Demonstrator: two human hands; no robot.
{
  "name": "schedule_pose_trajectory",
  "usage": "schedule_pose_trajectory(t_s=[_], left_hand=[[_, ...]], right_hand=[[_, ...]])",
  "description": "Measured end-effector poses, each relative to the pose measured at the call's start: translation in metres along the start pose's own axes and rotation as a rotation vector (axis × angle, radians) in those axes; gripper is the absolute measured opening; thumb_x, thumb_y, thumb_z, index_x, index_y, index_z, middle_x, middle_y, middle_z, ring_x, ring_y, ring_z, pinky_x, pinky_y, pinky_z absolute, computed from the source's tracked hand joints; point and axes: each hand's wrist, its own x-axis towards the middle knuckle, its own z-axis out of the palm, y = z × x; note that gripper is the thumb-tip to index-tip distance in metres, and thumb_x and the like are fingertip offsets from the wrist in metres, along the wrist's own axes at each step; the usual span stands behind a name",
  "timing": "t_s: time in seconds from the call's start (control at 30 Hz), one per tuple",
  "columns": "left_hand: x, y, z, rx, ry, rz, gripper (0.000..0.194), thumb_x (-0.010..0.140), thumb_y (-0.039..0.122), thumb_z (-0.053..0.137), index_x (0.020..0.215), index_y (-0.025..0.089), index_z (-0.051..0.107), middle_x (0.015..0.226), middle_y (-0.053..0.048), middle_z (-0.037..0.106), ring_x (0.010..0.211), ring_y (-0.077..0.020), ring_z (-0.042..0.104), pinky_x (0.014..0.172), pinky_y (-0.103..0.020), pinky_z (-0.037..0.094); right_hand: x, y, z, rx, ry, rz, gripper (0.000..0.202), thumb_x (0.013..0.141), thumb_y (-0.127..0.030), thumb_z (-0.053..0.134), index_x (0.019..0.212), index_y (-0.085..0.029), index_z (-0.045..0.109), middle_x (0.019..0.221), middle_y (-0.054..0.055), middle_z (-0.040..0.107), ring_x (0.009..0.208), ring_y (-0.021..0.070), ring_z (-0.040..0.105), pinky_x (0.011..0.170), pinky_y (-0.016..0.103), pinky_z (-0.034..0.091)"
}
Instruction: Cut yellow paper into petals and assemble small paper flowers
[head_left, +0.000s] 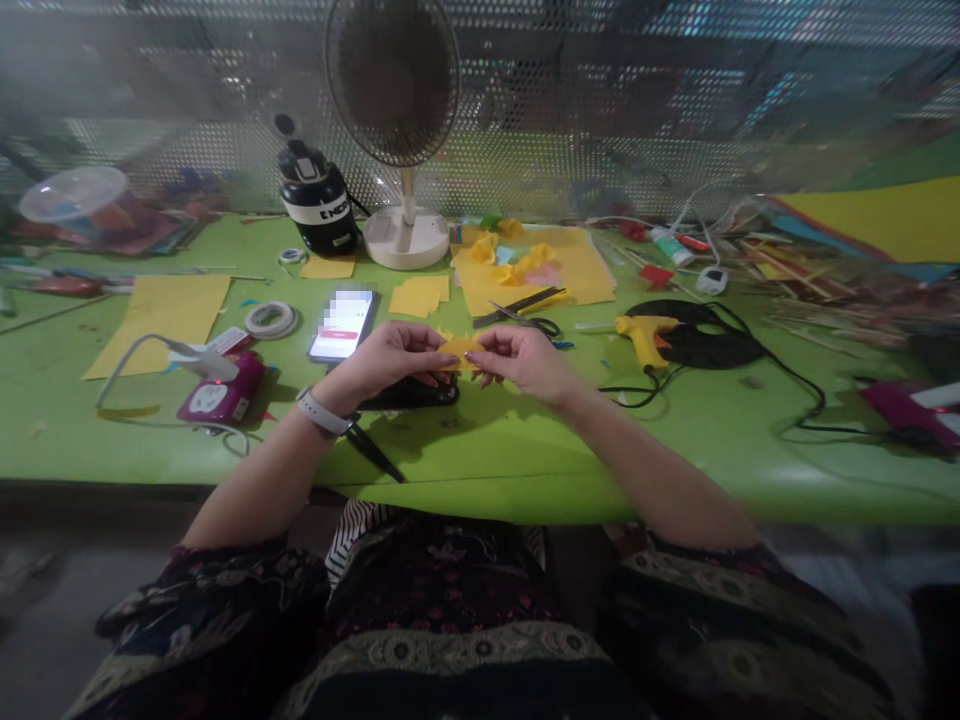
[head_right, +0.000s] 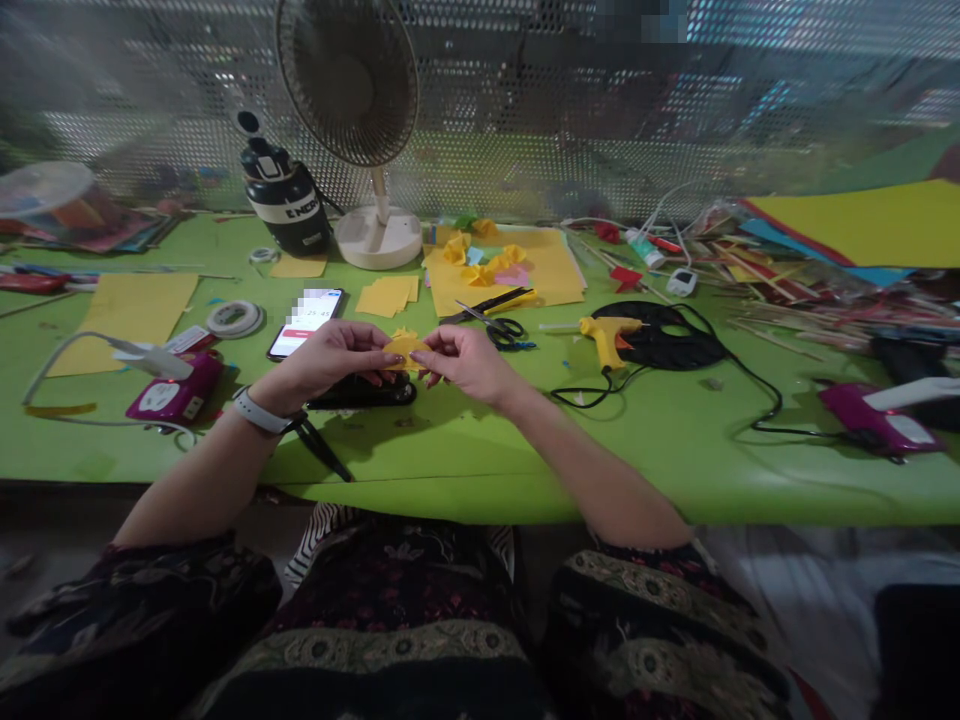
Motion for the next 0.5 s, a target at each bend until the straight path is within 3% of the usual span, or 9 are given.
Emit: schedule_pose_trajectory(t_s=[0.5], left_hand=[[-0.0004,-0.0017,-0.0007,0.025,0.026,0.007,0.033,0.067,0.039,0.087,0.08,0.015,0.068,0.074,-0.002,0.072,0.067,-0.0129,0.07,0.067,-0.026,0.061]], right_hand=[[-0.0014,-0.0035,0.0017,0.012,0.023,0.033,0.034,0.072,-0.04,0.086,0.082,-0.015,0.065,0.068,-0.001,0.069,0.056,0.0093,0.064,0.056,0.022,0.055]])
